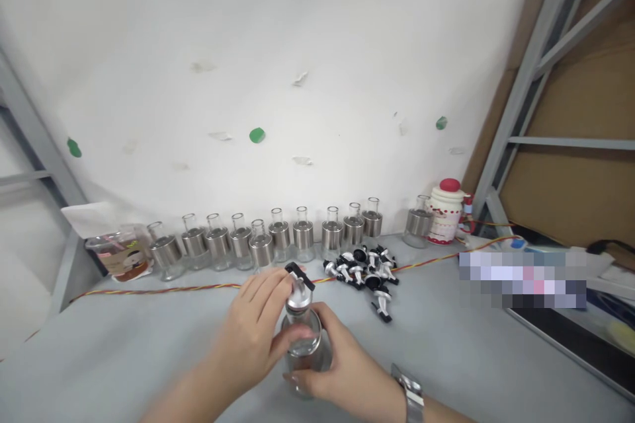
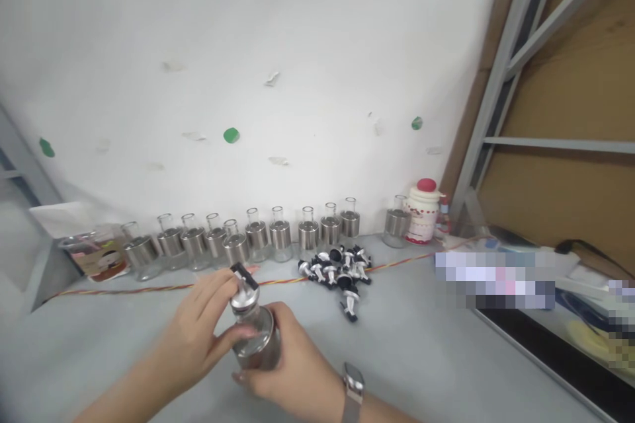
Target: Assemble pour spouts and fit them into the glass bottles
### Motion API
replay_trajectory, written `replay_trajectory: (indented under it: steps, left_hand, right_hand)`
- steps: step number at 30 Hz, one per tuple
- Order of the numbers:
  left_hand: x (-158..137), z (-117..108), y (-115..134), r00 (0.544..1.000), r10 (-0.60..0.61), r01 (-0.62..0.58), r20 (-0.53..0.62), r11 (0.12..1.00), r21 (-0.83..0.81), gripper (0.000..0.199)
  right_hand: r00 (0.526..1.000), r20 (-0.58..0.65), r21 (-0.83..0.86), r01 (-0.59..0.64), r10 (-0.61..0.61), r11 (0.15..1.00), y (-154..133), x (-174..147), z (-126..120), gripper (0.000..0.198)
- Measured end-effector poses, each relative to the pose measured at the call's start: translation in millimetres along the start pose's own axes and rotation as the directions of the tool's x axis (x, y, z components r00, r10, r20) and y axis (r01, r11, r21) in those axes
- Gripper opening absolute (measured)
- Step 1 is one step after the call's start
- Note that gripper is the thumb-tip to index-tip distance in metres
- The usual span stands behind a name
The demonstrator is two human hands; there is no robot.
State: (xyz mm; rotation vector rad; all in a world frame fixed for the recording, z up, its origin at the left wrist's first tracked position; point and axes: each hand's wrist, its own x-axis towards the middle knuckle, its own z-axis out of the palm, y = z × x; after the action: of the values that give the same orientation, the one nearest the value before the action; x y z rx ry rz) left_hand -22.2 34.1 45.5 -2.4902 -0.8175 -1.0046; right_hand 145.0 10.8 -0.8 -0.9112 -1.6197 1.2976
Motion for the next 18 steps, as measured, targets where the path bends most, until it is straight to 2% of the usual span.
replay_trajectory:
  steps: [2, 4, 8, 14, 18]
  left_hand:
    - [0, -1, -1, 0.999, 0.043, -0.044, 0.018, 0.996, 0.080, 0.046]
    - [0, -1, -2, 1.000, 0.026, -0.027, 0.011, 0.994, 0.102, 0.041]
    - [-3, 7, 0, 1.000, -0.019, 0.021, -0.024, 0.996, 0.081, 0.029]
    - [-3, 13, 5, 0.994, -0.032, 0.038, -0.109, 0.997, 0.061, 0.018]
    - [-5, 13, 10, 0.993, -0.047, 0.054, -0.109, 0.997, 0.062, 0.014]
  right_hand:
    - [1.000, 0.009, -0.006, -0.001, 0.001, 1.000, 0, -1, -1, 0.044]
    - [1.000, 0.028, 0.014, -0.008, 0.007, 1.000, 0, -1, -1, 0.042]
    - [1.000, 0.025, 0.038, -0.019, 0.018, 0.999, 2, 0, 0, 0.042]
    - [0.998, -0.048, -0.050, 0.025, -0.027, 0.998, 4, 1, 1, 0.043]
    - [0.997, -0.062, -0.100, 0.040, -0.046, 0.994, 6, 1, 3, 0.043]
